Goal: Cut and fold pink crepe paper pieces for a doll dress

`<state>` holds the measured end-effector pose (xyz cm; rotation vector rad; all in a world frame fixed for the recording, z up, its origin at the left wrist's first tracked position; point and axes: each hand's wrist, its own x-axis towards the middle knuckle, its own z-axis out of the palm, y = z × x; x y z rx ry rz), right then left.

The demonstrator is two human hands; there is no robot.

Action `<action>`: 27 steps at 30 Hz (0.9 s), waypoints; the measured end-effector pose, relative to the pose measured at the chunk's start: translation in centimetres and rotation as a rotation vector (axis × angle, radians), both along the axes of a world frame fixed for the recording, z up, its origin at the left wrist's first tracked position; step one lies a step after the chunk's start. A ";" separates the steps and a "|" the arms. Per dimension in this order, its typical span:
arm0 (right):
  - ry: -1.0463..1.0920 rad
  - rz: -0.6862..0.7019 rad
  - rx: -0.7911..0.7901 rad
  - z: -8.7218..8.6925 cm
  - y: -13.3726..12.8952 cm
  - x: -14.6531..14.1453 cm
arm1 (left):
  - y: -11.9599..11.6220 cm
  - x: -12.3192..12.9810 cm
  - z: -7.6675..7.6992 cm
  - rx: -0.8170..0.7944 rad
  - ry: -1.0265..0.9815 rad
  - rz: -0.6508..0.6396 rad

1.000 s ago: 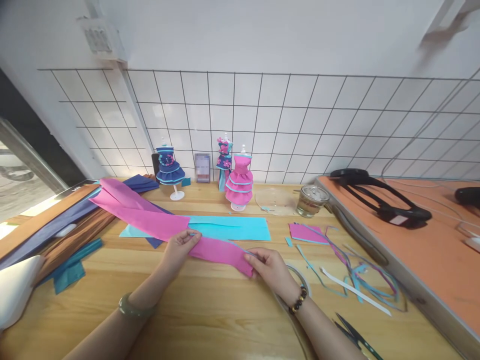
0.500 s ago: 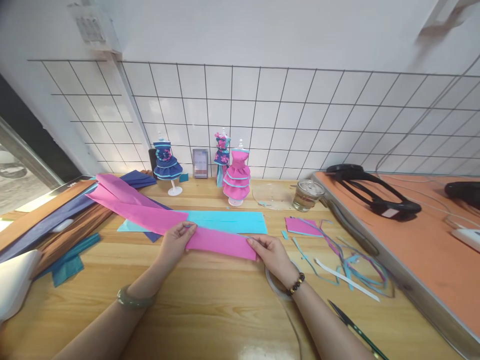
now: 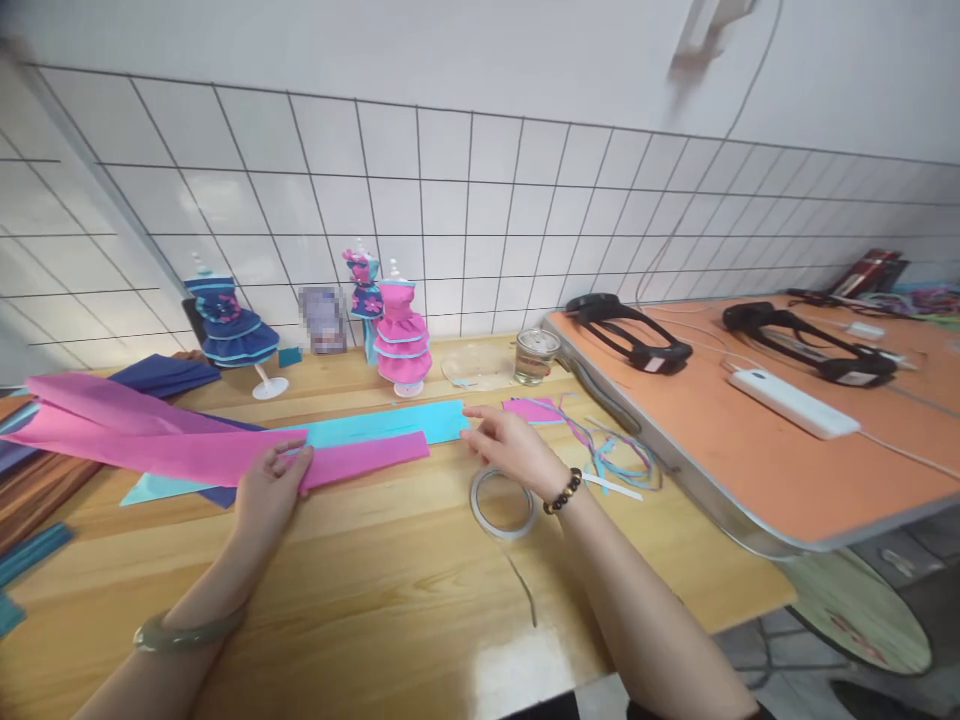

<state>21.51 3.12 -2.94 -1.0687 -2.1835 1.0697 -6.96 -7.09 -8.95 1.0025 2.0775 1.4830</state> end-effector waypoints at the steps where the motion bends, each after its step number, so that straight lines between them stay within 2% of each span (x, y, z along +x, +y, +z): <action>1: -0.099 0.052 0.042 0.5 -0.5 0.2 | 0.0 0.0 0.0 -0.017 0.055 0.024; 3: -0.281 0.116 0.146 1.4 -1.5 0.6 | 0.0 -0.2 0.0 -0.050 0.173 0.085; 6: -0.496 0.116 0.246 1.9 -3.2 1.5 | 0.2 -0.5 -0.2 -0.065 0.287 0.125; 10: -0.650 0.046 0.342 0.4 -5.6 3.4 | 0.3 -0.7 -0.7 -0.066 0.360 0.129; 15: -0.591 -0.054 0.488 -2.9 -8.7 4.4 | 0.3 -0.8 -0.7 -0.061 0.512 0.097; 19: -0.608 -0.154 0.584 -4.5 -9.7 3.7 | 0.4 -0.8 -0.5 -0.037 0.667 0.085; 23: -0.581 -0.125 0.607 -4.4 -9.9 3.4 | 0.4 -0.8 -0.5 0.005 0.690 0.052; 27: -0.495 -0.088 0.547 -3.0 -10.3 4.0 | 0.3 -0.9 -0.6 0.014 0.668 0.035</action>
